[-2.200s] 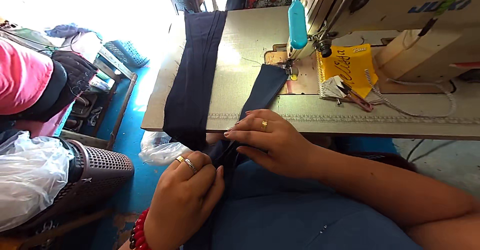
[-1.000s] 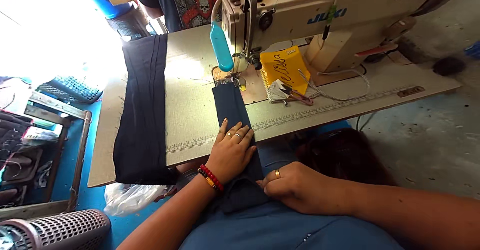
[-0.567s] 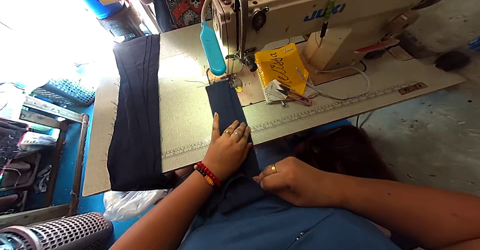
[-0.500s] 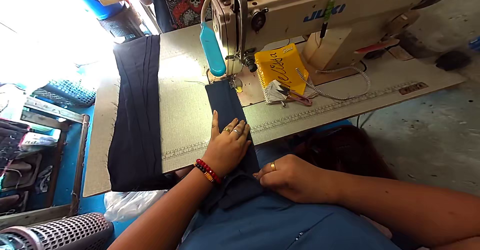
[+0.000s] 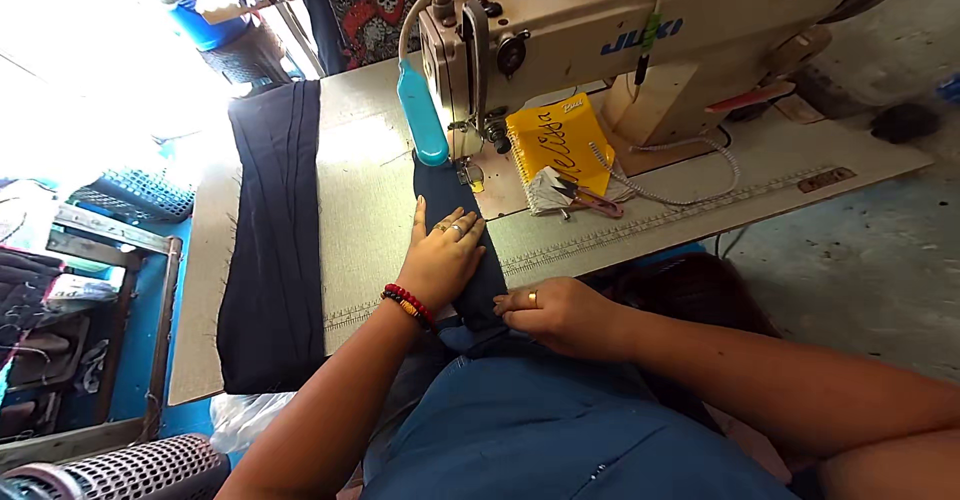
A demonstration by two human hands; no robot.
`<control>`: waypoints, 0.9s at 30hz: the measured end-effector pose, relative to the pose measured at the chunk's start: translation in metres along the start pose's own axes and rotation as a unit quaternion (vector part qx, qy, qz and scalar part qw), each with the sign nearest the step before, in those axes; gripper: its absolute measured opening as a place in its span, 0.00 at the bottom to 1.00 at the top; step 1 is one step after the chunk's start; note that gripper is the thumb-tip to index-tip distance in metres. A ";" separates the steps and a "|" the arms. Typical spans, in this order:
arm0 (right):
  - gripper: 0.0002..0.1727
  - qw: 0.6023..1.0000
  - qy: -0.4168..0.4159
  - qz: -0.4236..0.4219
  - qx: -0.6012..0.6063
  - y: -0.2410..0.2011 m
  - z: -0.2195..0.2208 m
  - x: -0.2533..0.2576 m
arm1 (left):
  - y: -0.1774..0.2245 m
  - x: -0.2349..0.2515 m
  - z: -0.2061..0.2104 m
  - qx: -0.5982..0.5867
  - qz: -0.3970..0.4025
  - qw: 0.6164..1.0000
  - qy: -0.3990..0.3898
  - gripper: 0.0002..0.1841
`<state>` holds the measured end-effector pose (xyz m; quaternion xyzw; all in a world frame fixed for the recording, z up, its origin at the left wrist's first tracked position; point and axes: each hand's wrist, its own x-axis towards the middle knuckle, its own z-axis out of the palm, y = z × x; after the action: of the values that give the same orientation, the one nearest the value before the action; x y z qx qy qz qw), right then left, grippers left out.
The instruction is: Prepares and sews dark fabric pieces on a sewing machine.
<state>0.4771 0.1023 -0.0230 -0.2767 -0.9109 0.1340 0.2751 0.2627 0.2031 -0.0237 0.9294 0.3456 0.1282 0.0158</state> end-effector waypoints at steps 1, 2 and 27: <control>0.13 1.000 0.007 0.003 -0.009 0.001 0.001 0.002 | -0.001 0.000 0.000 -0.008 -0.006 1.000 0.004 0.22; 0.13 1.000 0.016 0.009 -0.015 0.002 0.003 0.003 | -0.001 -0.002 0.000 -0.020 -0.013 1.000 0.008 0.22; 0.13 0.996 0.038 -0.021 -0.083 0.062 0.000 0.036 | -0.022 -0.009 0.001 -0.005 0.051 0.997 0.060 0.17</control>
<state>0.4785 0.1739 -0.0325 -0.2846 -0.9134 0.0414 0.2880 0.2424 0.2146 -0.0292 0.9362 0.2978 0.1865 -0.0065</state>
